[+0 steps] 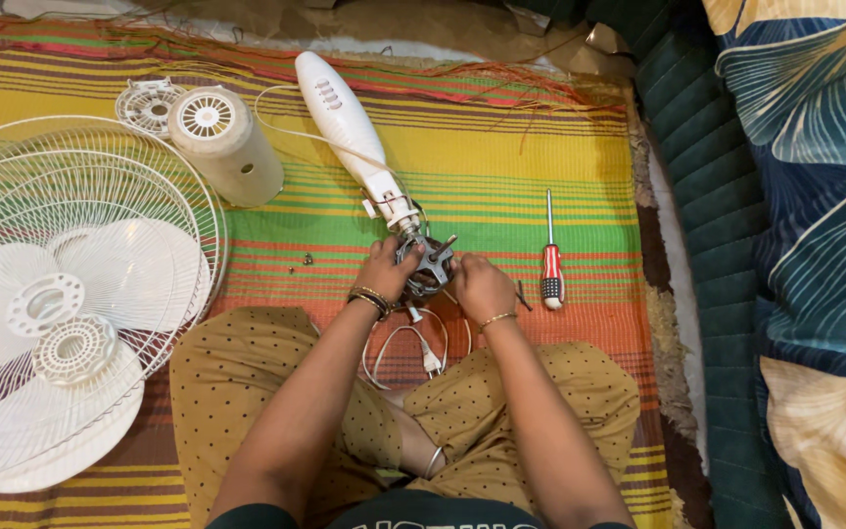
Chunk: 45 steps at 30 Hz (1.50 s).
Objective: The person sits on a mat and uses a screwdriver to disassemble and reassemble the motor housing of a white pedestal fan. They remove screws, separate the motor casing, and then reattach the housing components.
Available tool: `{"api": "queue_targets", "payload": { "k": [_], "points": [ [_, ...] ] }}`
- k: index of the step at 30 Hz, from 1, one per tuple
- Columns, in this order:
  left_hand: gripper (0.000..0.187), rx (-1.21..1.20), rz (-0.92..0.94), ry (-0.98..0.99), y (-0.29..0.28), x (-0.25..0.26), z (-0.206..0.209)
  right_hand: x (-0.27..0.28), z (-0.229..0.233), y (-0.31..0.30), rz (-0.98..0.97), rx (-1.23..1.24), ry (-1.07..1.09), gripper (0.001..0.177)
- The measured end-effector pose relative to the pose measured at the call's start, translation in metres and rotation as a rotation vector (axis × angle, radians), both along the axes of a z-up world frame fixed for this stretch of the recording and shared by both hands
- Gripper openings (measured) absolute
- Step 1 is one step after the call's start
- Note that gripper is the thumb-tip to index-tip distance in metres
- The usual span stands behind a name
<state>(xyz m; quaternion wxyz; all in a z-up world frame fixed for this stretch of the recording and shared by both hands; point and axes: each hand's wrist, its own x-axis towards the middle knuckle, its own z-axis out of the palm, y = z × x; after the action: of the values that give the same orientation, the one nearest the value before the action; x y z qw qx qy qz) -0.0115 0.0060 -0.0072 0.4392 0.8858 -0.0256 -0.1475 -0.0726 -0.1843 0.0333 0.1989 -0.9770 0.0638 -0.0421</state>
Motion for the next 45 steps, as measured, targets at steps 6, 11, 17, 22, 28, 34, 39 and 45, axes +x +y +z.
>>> {"api": "queue_targets", "payload": {
  "k": [6,11,17,22,28,34,39,45],
  "points": [
    [0.074,-0.027,0.013,0.022,0.002,0.000,0.016,-0.004,0.008,-0.010,0.075,0.091,-0.062,0.030],
    [0.073,-0.010,0.006,0.027,0.000,0.001,0.005,-0.006,0.008,-0.003,0.079,0.024,-0.126,0.025],
    [0.055,0.123,-0.212,-0.257,0.002,0.004,-0.010,0.004,0.021,0.000,-0.048,-0.003,0.203,0.028],
    [0.052,0.127,-0.164,-0.162,-0.001,0.005,-0.016,-0.007,0.019,-0.011,0.158,0.088,-0.140,0.011],
    [0.059,0.155,-0.208,-0.144,-0.006,0.007,-0.004,0.003,0.005,-0.008,-0.002,0.020,-0.071,0.020],
    [0.071,0.084,-0.041,0.092,-0.010,0.007,0.002,0.006,0.009,-0.010,-0.104,-0.028,0.302,0.037],
    [0.069,0.051,-0.033,0.034,-0.007,0.007,-0.012,0.001,0.015,-0.022,0.194,0.089,-0.031,0.024],
    [0.068,0.046,-0.044,0.019,-0.011,0.010,-0.017,0.014,0.009,-0.006,-0.043,-0.090,0.200,0.031]
  ]
}}
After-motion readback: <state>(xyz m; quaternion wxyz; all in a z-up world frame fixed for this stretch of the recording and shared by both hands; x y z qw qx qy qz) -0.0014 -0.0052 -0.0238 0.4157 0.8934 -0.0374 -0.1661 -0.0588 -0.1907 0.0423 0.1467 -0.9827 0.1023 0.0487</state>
